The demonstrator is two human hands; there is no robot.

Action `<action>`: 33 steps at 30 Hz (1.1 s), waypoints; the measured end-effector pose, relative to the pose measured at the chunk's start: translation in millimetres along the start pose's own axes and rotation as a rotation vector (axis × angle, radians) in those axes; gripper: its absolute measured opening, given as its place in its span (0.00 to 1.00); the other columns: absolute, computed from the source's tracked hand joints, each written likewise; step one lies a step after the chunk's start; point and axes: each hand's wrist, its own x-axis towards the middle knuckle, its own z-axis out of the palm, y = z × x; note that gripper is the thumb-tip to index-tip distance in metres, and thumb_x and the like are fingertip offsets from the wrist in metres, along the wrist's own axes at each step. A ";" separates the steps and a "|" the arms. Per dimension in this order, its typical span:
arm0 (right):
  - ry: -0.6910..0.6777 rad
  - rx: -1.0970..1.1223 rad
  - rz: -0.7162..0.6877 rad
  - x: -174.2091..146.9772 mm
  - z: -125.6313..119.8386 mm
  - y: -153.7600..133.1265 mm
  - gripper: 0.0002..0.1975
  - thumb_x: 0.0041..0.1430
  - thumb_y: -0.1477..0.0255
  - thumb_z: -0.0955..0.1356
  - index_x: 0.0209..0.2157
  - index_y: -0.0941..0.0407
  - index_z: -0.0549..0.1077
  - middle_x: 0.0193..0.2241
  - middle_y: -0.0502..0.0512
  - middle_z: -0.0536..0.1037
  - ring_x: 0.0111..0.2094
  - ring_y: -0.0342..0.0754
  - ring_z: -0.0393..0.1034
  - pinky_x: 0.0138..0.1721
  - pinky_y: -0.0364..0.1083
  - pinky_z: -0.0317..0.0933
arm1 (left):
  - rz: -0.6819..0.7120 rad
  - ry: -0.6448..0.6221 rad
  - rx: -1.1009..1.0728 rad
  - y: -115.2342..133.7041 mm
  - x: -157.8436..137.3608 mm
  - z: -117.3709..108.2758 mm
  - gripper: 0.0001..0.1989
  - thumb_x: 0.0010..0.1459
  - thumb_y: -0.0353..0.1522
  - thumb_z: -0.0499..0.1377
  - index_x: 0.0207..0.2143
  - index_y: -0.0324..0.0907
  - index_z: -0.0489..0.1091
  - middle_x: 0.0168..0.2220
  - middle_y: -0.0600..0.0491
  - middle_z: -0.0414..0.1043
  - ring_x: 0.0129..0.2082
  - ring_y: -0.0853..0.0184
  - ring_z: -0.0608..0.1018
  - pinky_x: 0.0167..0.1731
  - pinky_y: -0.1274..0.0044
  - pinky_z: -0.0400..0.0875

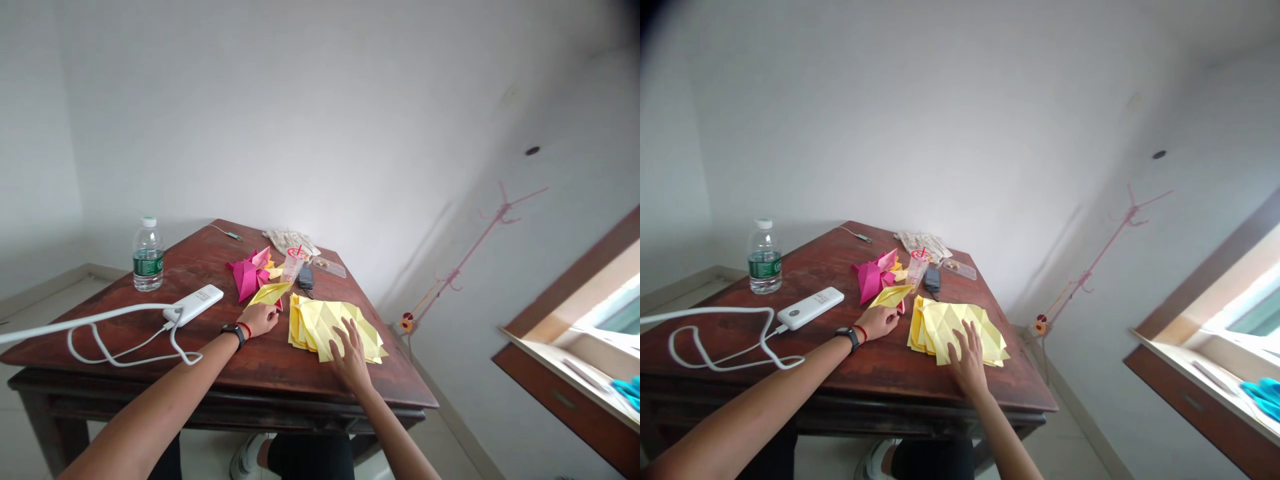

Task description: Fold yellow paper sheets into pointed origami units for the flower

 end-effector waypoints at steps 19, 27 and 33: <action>-0.221 0.075 0.022 -15.6 -5.1 4.7 0.38 0.57 0.56 0.70 0.66 0.52 0.59 0.65 0.63 0.62 0.70 0.64 0.45 0.66 0.65 0.42 | 0.095 -0.092 0.542 16.4 -9.2 5.0 0.14 0.64 0.37 0.50 0.40 0.42 0.73 0.38 0.46 0.80 0.36 0.58 0.80 0.35 0.72 0.68; -0.191 0.066 0.051 -15.1 -0.1 7.3 0.35 0.51 0.76 0.66 0.63 0.54 0.64 0.63 0.60 0.67 0.68 0.60 0.50 0.67 0.61 0.45 | 0.097 -0.130 0.653 16.1 -9.7 9.3 0.15 0.66 0.36 0.48 0.46 0.40 0.71 0.42 0.42 0.79 0.40 0.56 0.80 0.39 0.69 0.71; -0.061 0.047 0.233 -15.0 6.0 16.1 0.27 0.54 0.79 0.63 0.57 0.59 0.71 0.58 0.64 0.72 0.66 0.60 0.55 0.66 0.59 0.46 | 0.102 -0.160 0.687 18.2 -6.8 9.8 0.15 0.67 0.35 0.48 0.47 0.40 0.71 0.43 0.42 0.79 0.41 0.56 0.80 0.41 0.69 0.71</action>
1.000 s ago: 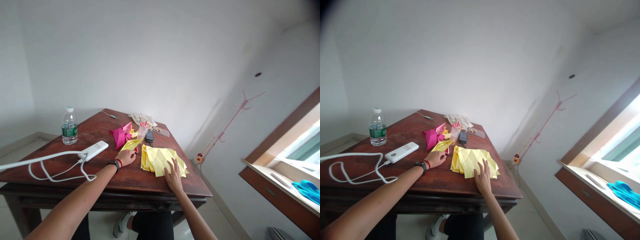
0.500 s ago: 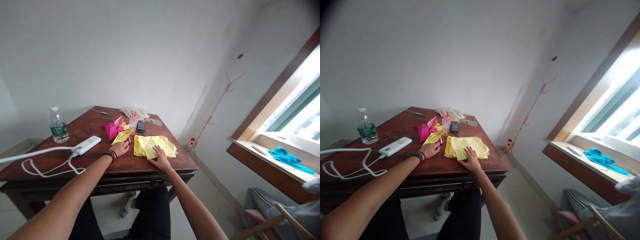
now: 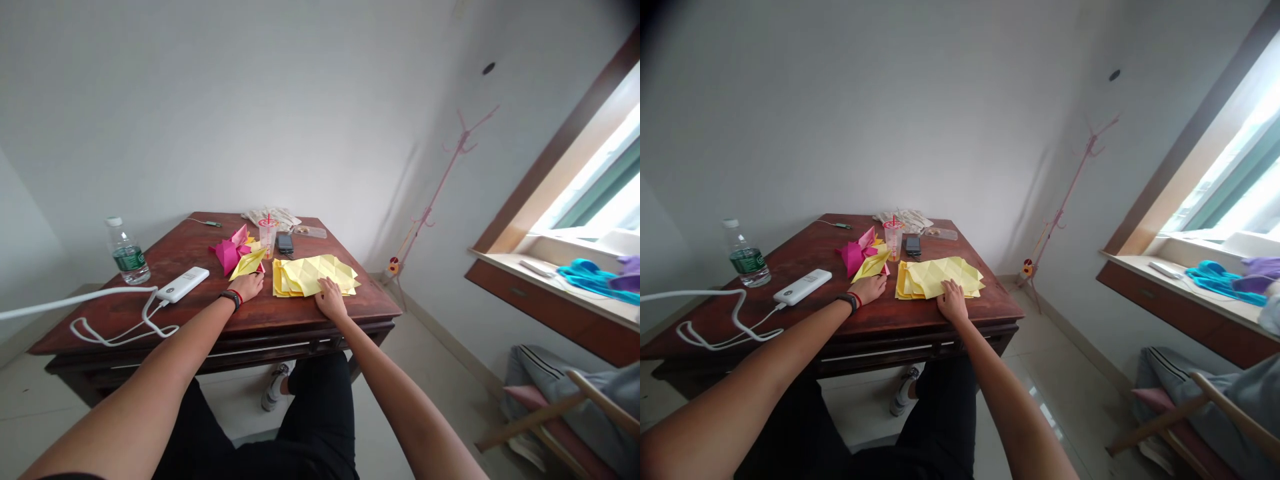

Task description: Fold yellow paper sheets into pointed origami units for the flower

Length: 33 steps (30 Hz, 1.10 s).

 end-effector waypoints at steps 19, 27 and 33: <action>0.103 0.055 0.196 4.8 0.9 12.0 0.22 0.54 0.79 0.63 0.49 0.62 0.77 0.50 0.63 0.79 0.58 0.57 0.67 0.61 0.51 0.57 | -0.026 -0.057 0.061 1.9 2.3 2.5 0.17 0.68 0.35 0.48 0.53 0.38 0.69 0.44 0.42 0.78 0.42 0.57 0.80 0.43 0.66 0.72; 0.104 0.122 0.174 7.6 -4.0 8.3 0.14 0.59 0.75 0.62 0.38 0.57 0.79 0.42 0.60 0.81 0.50 0.55 0.71 0.55 0.48 0.59 | -0.051 -0.062 0.092 3.5 -0.2 -1.4 0.17 0.68 0.35 0.48 0.50 0.38 0.70 0.41 0.41 0.79 0.41 0.55 0.81 0.41 0.67 0.72; 0.163 0.166 0.219 6.7 -5.3 8.3 0.13 0.64 0.70 0.60 0.31 0.56 0.73 0.32 0.59 0.78 0.38 0.55 0.70 0.45 0.49 0.61 | -0.066 -0.041 0.076 4.8 -1.4 -2.4 0.18 0.67 0.34 0.46 0.49 0.37 0.71 0.40 0.39 0.79 0.41 0.52 0.81 0.39 0.67 0.71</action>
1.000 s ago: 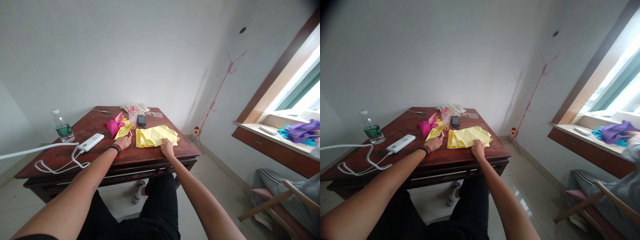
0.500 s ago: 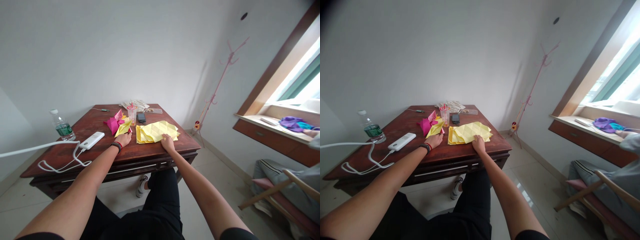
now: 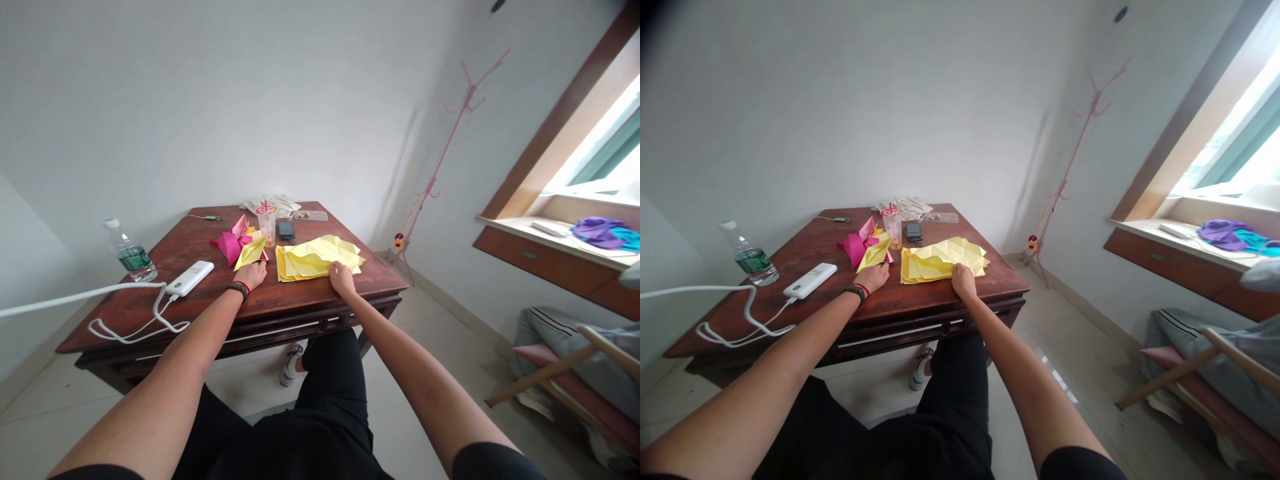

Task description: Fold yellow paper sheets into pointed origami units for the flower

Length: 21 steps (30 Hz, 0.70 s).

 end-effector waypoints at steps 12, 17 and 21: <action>0.253 0.127 0.127 -3.4 -10.6 0.7 0.11 0.67 0.65 0.55 0.29 0.50 0.56 0.26 0.50 0.64 0.31 0.52 0.60 0.37 0.49 0.56 | -0.030 0.021 -0.072 0.8 -2.9 0.7 0.17 0.66 0.34 0.47 0.50 0.37 0.70 0.42 0.38 0.79 0.43 0.52 0.81 0.42 0.66 0.71; 0.275 0.174 0.126 -4.4 -13.1 1.7 0.11 0.66 0.62 0.56 0.29 0.51 0.56 0.26 0.49 0.65 0.30 0.50 0.59 0.35 0.47 0.55 | -0.046 0.040 -0.124 1.7 -4.8 1.2 0.16 0.66 0.33 0.49 0.49 0.38 0.71 0.41 0.39 0.79 0.43 0.52 0.80 0.43 0.66 0.71; 0.284 0.208 0.119 -5.1 -15.0 3.8 0.13 0.65 0.59 0.56 0.29 0.51 0.55 0.25 0.47 0.63 0.29 0.48 0.58 0.34 0.45 0.54 | -0.037 0.059 -0.186 1.5 -5.6 1.7 0.16 0.65 0.31 0.49 0.49 0.37 0.71 0.42 0.38 0.78 0.45 0.50 0.79 0.44 0.64 0.70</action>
